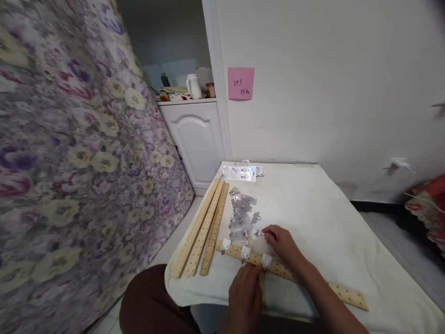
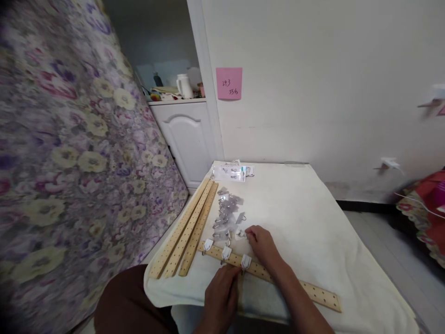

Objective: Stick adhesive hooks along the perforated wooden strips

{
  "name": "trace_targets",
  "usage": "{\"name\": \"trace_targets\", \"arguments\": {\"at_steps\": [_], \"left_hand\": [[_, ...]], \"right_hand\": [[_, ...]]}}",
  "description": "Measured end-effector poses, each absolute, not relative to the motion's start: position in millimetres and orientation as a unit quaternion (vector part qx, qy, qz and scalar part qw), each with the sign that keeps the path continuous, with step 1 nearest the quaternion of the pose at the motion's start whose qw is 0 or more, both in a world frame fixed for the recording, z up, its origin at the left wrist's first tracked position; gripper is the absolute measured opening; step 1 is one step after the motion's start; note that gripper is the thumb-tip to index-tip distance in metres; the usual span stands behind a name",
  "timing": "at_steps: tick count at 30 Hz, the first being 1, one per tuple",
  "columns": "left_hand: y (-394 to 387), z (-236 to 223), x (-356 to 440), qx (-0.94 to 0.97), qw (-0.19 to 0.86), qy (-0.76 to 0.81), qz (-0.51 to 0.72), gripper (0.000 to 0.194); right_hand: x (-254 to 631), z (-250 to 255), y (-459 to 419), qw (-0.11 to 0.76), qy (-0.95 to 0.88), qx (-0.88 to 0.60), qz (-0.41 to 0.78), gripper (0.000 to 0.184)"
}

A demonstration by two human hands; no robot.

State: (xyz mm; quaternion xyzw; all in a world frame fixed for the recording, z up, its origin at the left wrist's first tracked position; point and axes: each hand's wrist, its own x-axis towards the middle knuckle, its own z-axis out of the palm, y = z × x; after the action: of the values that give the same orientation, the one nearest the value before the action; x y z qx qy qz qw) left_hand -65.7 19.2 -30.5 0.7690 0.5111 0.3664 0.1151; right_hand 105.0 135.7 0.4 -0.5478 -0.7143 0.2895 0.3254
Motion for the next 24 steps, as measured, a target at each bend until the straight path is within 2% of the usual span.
{"name": "trace_targets", "arguments": {"at_steps": [4,13,16,20,24], "left_hand": [[19,-30,-66,0.767,0.113,0.514,0.367,0.039],[21,-21,-69,0.760,0.159,0.484,0.404,0.030],[17,-6,-67,0.747,0.193,0.470,0.429,0.027],[10,21,-56,0.735,0.234,0.455,0.445,0.024],[9,38,-40,0.699,0.297,0.477,0.443,0.027]], "right_hand": [[120,0,125,0.348,-0.698,-0.577,0.241,0.020],[140,11,94,0.422,-0.652,-0.583,0.239,0.017],[145,13,84,0.457,-0.604,-0.580,0.301,0.022],[146,17,70,0.507,-0.514,-0.525,0.450,0.036],[141,27,52,0.520,-0.465,-0.473,0.539,0.033]]}}
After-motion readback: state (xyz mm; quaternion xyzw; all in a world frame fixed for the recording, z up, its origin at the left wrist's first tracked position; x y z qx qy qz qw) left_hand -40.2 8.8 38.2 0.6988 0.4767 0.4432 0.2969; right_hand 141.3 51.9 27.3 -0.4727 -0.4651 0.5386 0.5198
